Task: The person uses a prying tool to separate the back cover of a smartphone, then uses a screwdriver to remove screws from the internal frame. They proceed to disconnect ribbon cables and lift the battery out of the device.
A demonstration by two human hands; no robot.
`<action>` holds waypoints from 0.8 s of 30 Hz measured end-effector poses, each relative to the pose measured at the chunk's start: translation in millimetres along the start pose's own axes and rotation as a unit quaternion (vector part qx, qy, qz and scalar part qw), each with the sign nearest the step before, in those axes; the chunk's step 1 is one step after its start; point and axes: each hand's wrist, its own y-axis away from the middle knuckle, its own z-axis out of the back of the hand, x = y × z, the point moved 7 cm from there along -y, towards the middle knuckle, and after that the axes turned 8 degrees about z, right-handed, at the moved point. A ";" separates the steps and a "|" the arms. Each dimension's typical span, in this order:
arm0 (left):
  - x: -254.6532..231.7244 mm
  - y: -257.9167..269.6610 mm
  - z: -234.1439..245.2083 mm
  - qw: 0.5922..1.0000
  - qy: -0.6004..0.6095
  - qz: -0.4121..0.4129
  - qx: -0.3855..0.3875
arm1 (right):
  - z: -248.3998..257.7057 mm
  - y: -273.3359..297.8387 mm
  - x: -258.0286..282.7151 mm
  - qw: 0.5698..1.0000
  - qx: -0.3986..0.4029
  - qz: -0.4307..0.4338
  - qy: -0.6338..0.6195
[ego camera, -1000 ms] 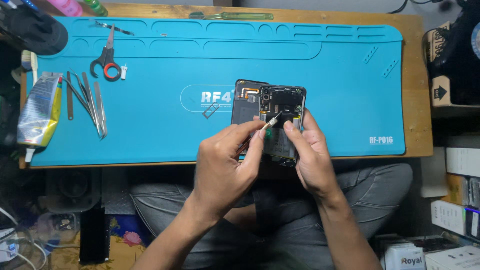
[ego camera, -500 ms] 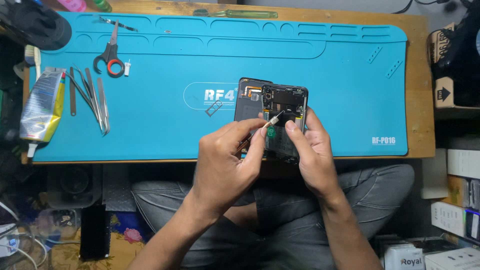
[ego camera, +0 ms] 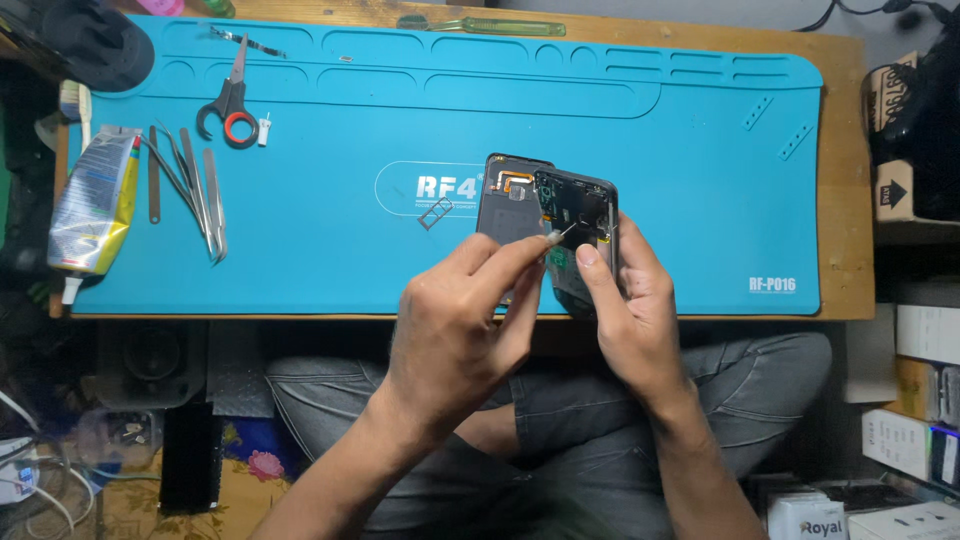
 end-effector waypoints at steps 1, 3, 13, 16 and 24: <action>1.1 -0.7 -0.7 1.000 0.000 0.000 0.000 | 0.3 0.7 1.0 1.000 0.001 0.000 0.000; -5.3 0.5 -3.3 0.995 -0.077 -0.062 -0.006 | 2.5 2.8 3.3 0.997 -0.003 0.001 0.072; 8.1 -4.1 -11.1 0.998 -0.034 0.026 0.052 | -0.8 0.4 3.2 1.000 -0.004 0.006 0.025; 19.4 -3.3 -11.6 0.991 -0.028 0.102 0.077 | -2.7 -0.8 6.6 1.000 -0.004 0.008 0.018; 9.0 -4.3 -4.1 0.997 -0.029 0.052 0.059 | -1.3 0.4 3.0 0.998 -0.005 0.014 0.058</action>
